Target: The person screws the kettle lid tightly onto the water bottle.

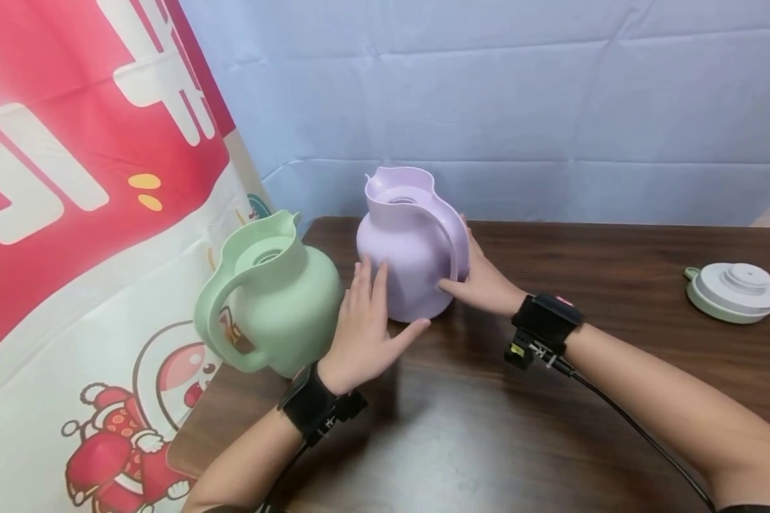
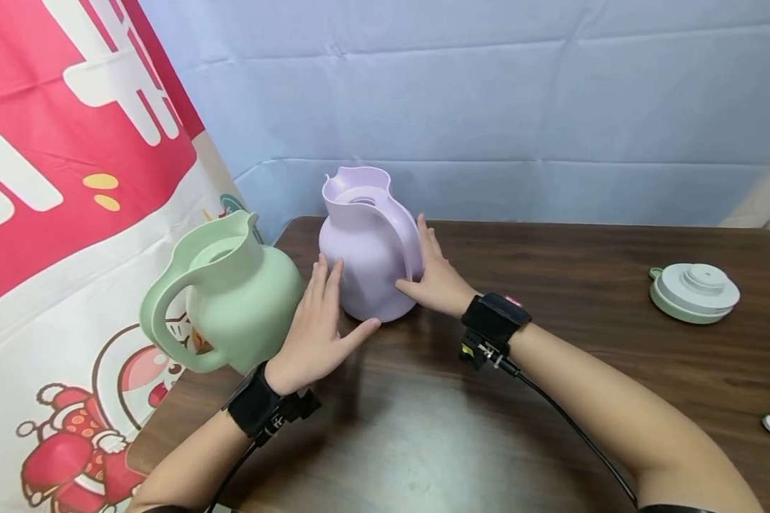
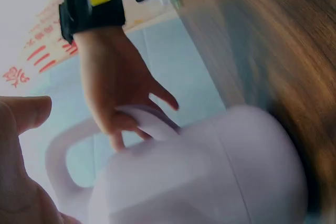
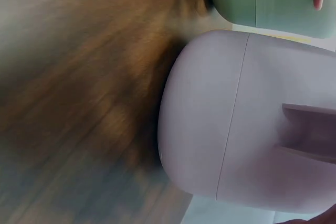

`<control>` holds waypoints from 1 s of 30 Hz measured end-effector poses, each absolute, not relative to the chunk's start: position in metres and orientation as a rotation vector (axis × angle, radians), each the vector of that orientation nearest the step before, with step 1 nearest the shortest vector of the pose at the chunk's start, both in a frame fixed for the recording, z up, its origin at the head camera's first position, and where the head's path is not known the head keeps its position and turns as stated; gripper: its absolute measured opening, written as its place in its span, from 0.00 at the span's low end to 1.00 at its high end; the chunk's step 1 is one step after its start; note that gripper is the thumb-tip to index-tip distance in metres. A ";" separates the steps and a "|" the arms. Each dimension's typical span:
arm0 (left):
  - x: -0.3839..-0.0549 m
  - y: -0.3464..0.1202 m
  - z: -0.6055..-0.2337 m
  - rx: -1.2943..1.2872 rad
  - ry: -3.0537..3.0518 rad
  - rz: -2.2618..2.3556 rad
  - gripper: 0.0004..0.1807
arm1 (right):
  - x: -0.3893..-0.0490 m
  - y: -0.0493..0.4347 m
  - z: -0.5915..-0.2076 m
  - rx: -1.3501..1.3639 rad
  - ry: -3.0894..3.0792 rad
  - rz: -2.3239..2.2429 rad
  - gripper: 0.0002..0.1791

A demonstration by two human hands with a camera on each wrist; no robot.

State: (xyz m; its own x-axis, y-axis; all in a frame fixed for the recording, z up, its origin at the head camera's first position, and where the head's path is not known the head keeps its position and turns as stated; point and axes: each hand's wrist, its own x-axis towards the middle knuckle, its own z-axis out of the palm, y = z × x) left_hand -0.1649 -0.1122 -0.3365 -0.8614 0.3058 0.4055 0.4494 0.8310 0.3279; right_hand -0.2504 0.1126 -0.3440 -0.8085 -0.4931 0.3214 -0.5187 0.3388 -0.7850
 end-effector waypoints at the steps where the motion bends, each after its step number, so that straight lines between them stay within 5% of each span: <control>1: -0.166 -0.111 -0.337 -0.568 -2.681 -0.605 0.54 | -0.248 0.116 -0.343 0.985 -2.531 1.517 0.54; 14: -0.182 -0.090 -0.329 -0.533 -2.731 -0.809 0.60 | -0.196 0.174 -0.343 0.993 -2.613 1.552 0.39; 30: -0.189 -0.081 -0.316 -0.725 -2.745 -0.905 0.48 | -0.153 0.225 -0.333 1.110 -2.671 1.425 0.45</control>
